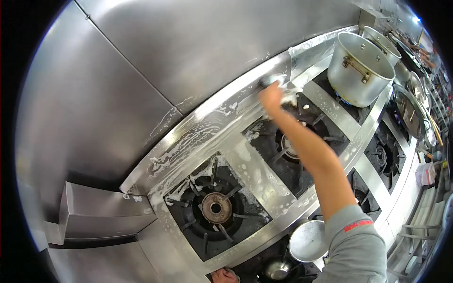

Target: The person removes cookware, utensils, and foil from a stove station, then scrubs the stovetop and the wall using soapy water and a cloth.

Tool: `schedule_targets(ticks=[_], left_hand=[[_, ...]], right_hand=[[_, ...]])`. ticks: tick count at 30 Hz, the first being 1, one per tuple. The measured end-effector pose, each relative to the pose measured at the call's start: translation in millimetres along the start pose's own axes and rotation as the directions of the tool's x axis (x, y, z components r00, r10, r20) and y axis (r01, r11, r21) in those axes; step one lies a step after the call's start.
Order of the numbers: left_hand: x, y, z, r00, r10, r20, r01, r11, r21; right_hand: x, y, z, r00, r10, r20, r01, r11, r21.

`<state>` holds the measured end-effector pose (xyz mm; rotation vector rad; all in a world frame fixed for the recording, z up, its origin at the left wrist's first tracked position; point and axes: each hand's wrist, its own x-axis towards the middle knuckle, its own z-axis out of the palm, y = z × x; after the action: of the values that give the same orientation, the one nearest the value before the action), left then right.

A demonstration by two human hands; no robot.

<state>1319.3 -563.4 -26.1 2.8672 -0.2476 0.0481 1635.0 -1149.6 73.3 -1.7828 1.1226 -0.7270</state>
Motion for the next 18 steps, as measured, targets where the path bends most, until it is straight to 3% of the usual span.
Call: schedule_targets(ticks=[1,2,4,5,6,7,8,10,12,14,15,16,17,18], left_hand=[[-0.8,-0.7,2.7,0.999,-0.023,0.040,0.022,1.000,0.008],[-0.2,-0.3,3.8,0.999,-0.009,0.036,0.008,1.000,0.005],[-1.4,-0.4,3.2,0.996,-0.059,0.062,0.058,0.998,0.021],[-1.0,2.6,4.3,1.000,-0.028,-0.004,0.028,0.998,0.056],[1.9,0.8,2.2,0.999,-0.031,-0.007,0.032,0.997,0.068],[3.6,0.7,1.8,0.999,0.017,-0.052,-0.014,0.999,0.053],[1.4,1.7,3.5,0.994,0.060,-0.093,-0.058,0.998,0.030],[-6.1,-12.6,6.1,0.998,0.056,-0.031,-0.056,0.998,0.017],[-8.3,-16.2,14.4,1.000,-0.010,0.030,0.009,0.999,0.050],[-6.1,-11.3,16.2,0.999,0.047,0.010,-0.048,0.997,0.066],[-8.0,-16.9,22.4,0.997,0.082,-0.003,-0.082,0.996,0.030],[-10.2,-25.4,21.4,0.993,0.116,-0.012,-0.116,0.993,0.007],[-2.2,-2.9,0.2,0.995,-0.048,0.084,0.052,0.998,-0.044],[-4.4,-5.0,0.1,0.995,-0.055,0.083,0.058,0.998,-0.034]], right_hand=[[-28.9,-3.4,16.3,0.994,-0.093,0.054,0.100,0.983,-0.153],[-43.4,17.4,46.9,0.940,-0.305,0.154,0.332,0.714,-0.617],[-89.3,-7.9,28.5,0.835,-0.500,0.230,0.550,0.766,-0.334],[-69.7,-21.0,27.8,0.967,-0.249,-0.047,0.253,0.960,0.117],[-26.1,-11.3,18.7,0.911,-0.410,-0.036,0.384,0.879,-0.284],[17.2,-1.0,10.2,0.829,-0.559,-0.023,0.416,0.644,-0.642],[35.7,-20.3,-20.1,0.852,-0.512,-0.104,0.406,0.775,-0.485],[38.0,-25.2,-26.5,0.851,-0.519,-0.078,0.453,0.801,-0.392],[8.0,-17.2,5.5,0.807,-0.587,-0.062,0.441,0.669,-0.599],[-54.1,-28.9,9.2,0.714,-0.647,0.265,0.662,0.503,-0.555],[-65.1,-31.1,7.2,0.677,-0.698,0.232,0.701,0.516,-0.492],[-35.8,-12.4,15.8,0.588,-0.798,0.131,0.615,0.337,-0.713],[6.9,9.9,21.0,0.466,-0.882,0.075,0.446,0.161,-0.880],[29.5,-7.8,-4.5,0.718,-0.696,0.023,0.449,0.439,-0.778]])
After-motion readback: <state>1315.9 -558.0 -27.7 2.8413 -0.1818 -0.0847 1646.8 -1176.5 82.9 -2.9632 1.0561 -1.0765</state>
